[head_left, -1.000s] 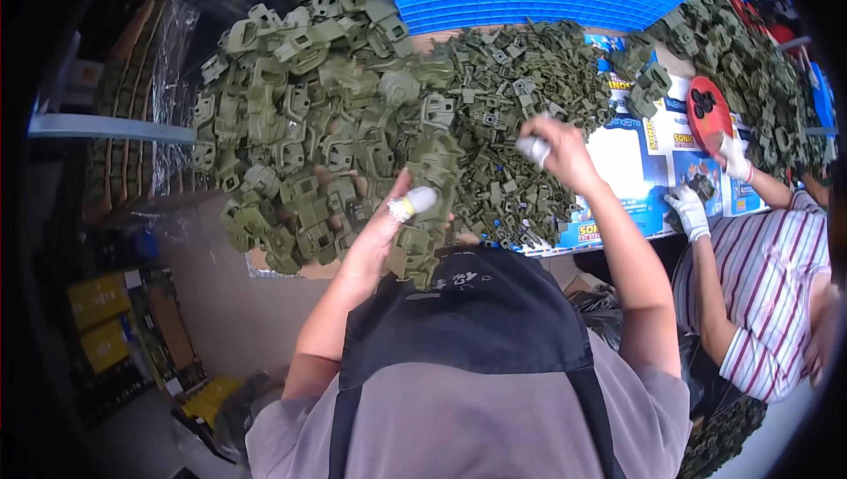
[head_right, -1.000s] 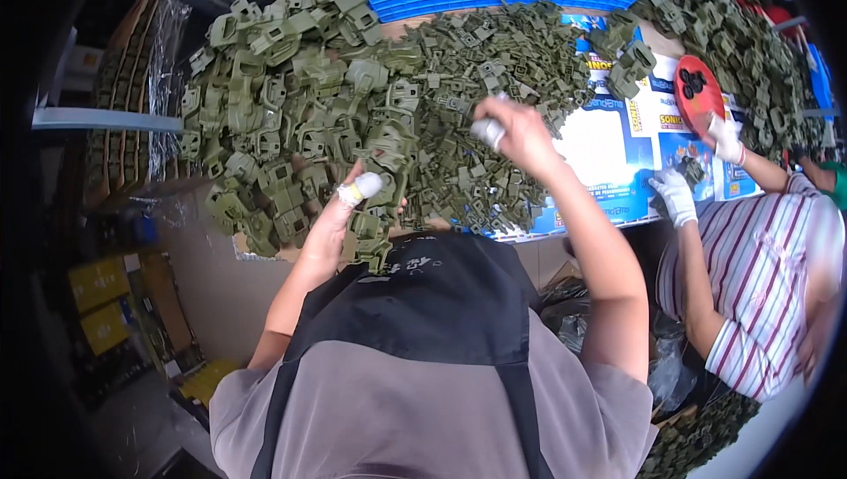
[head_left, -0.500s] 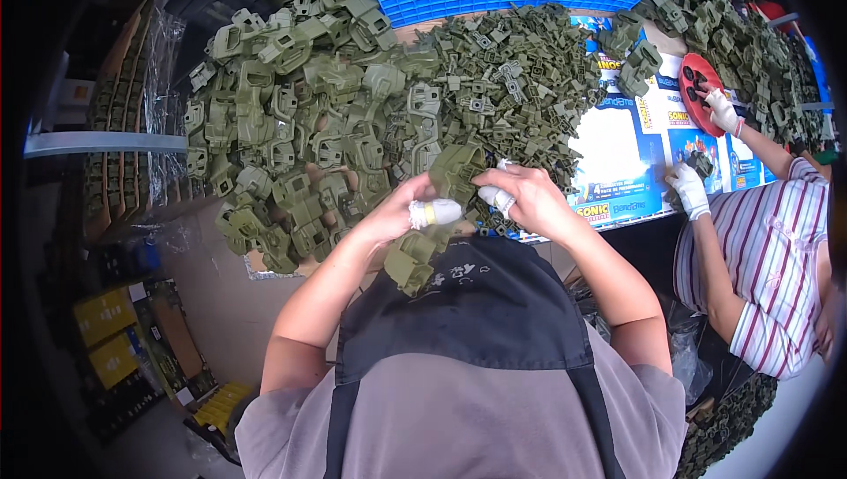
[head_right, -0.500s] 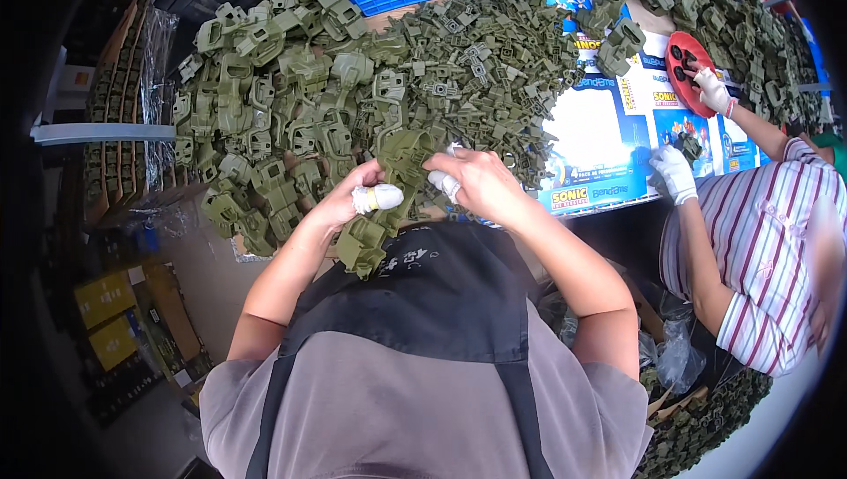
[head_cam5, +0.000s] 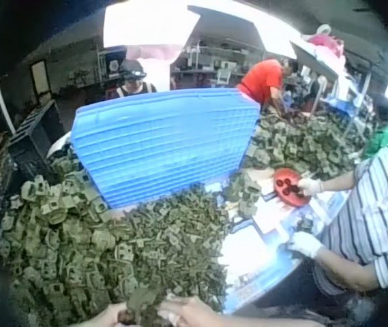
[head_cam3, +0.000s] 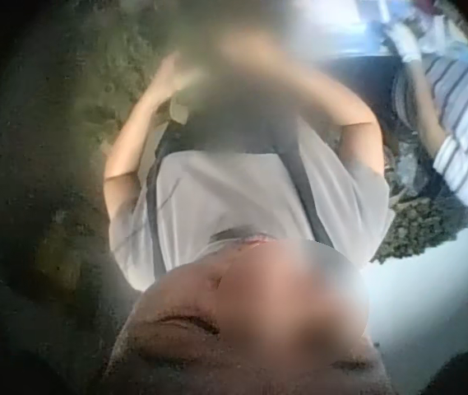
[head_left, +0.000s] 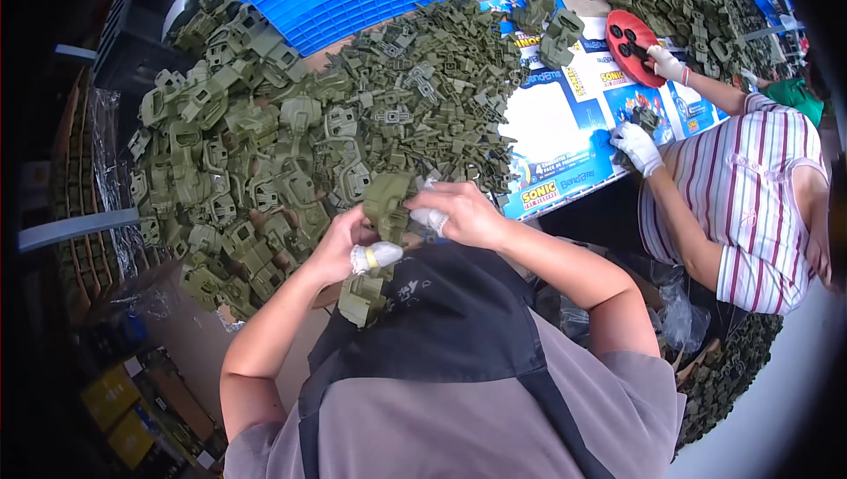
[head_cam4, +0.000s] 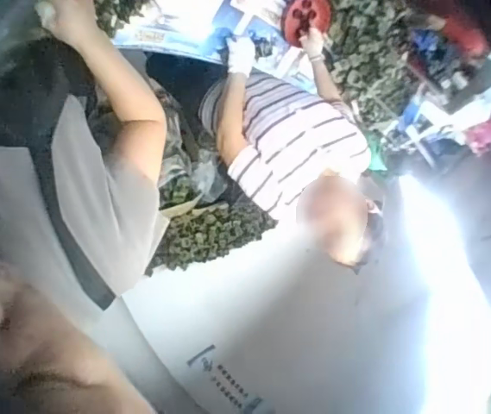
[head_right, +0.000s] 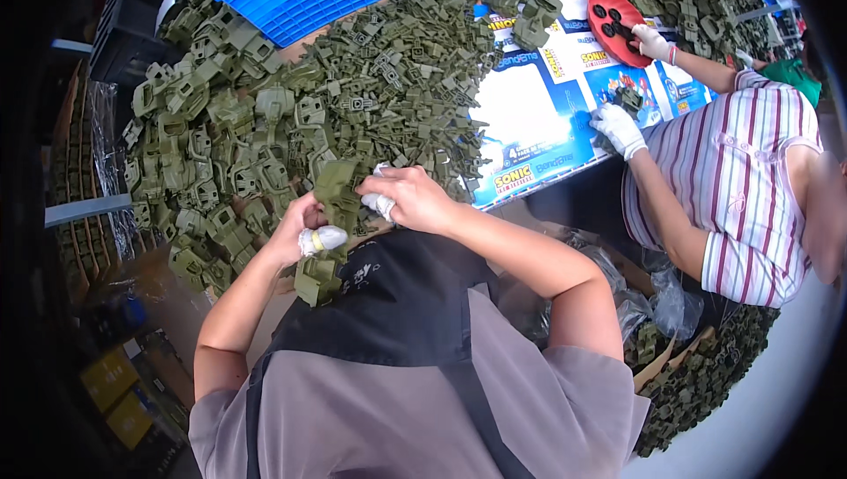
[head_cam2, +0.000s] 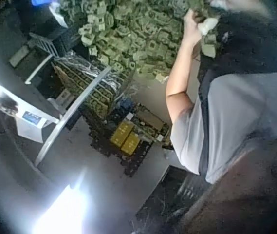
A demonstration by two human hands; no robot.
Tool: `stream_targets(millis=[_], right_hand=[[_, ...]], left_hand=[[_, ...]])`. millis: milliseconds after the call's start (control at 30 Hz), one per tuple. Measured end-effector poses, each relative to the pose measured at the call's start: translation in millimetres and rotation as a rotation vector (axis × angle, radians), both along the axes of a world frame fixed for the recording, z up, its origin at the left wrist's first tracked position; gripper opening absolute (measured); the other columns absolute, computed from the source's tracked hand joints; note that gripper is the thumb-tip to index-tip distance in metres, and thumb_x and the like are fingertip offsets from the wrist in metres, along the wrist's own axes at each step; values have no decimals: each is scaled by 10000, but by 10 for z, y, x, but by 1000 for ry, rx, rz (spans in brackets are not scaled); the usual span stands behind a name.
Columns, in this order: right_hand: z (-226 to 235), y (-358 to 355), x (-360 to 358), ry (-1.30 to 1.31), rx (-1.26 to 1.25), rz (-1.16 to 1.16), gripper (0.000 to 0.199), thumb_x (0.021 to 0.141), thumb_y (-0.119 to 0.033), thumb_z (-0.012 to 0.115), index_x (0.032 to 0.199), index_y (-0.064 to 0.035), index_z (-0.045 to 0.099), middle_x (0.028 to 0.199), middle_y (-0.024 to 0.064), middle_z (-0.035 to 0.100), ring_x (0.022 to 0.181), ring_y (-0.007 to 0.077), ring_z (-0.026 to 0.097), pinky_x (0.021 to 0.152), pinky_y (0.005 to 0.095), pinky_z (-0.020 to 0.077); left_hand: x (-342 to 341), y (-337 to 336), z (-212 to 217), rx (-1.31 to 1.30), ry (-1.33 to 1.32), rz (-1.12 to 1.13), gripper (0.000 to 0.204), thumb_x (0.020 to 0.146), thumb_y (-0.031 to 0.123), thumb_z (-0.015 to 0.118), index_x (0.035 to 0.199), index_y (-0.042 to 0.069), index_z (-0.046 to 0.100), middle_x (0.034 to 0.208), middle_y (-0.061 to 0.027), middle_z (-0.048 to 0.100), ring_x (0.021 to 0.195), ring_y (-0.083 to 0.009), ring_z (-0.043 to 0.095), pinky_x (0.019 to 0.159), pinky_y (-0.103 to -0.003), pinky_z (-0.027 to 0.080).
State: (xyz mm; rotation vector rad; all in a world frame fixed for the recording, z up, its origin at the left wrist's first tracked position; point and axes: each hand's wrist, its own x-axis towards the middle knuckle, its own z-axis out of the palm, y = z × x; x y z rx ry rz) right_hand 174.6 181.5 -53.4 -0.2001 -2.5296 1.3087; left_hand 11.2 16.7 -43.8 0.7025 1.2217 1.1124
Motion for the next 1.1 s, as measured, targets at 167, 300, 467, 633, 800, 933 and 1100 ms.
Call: stream_targets(millis=[167,300,467,633,800,933,1100], right_hand=[[-17,199,-11,-101,-289,147,266,834,-184,613,1071,-69,578,989,110,635,893,279,628,781,333,496],[-503,993,306,-32,-149,-277,332,758,-19,560,1079,-100,591,1038,97,606,976,255,580,846,334,460],[-1399,1121,512,-333,618,-319,302,671,-34,596,961,-118,597,1065,140,542,1017,346,485,901,401,390],[-1416,1181,430,-266,484,-394,305,655,-24,628,945,-104,580,893,140,576,852,336,565,788,414,454],[-1213,1174,312,-158,284,-505,248,722,-10,656,951,-64,580,897,144,619,843,319,612,741,343,484],[-28,268,345,-71,7,-31,233,744,-51,671,966,-61,603,924,125,634,844,265,624,739,321,484],[369,-247,193,-320,115,388,311,670,-22,573,977,-66,596,776,118,579,722,320,600,639,414,497]], left_hand=[[-24,95,84,-5,83,-10,617,719,-3,713,1259,43,416,1126,-74,555,949,-153,585,795,-287,502],[-256,193,49,-219,-280,479,556,852,319,589,1311,95,369,1162,-80,553,1053,-215,563,834,-350,498],[-279,-56,-378,-185,-426,702,451,804,321,630,1140,32,546,1027,-109,629,867,-235,639,759,-361,528],[76,-138,-317,-154,-713,708,492,827,370,579,1127,-16,531,1017,-129,614,857,-252,619,781,-367,518],[274,-191,-346,-117,-614,715,470,876,394,499,1157,19,525,1081,-122,610,851,-218,619,758,-358,516],[290,-199,-454,-158,-685,590,442,892,368,491,1242,98,467,1129,-70,582,937,-165,592,775,-330,505],[462,-91,-537,-269,-696,633,425,921,365,447,1228,72,463,1091,-84,586,920,-199,607,777,-355,524]])
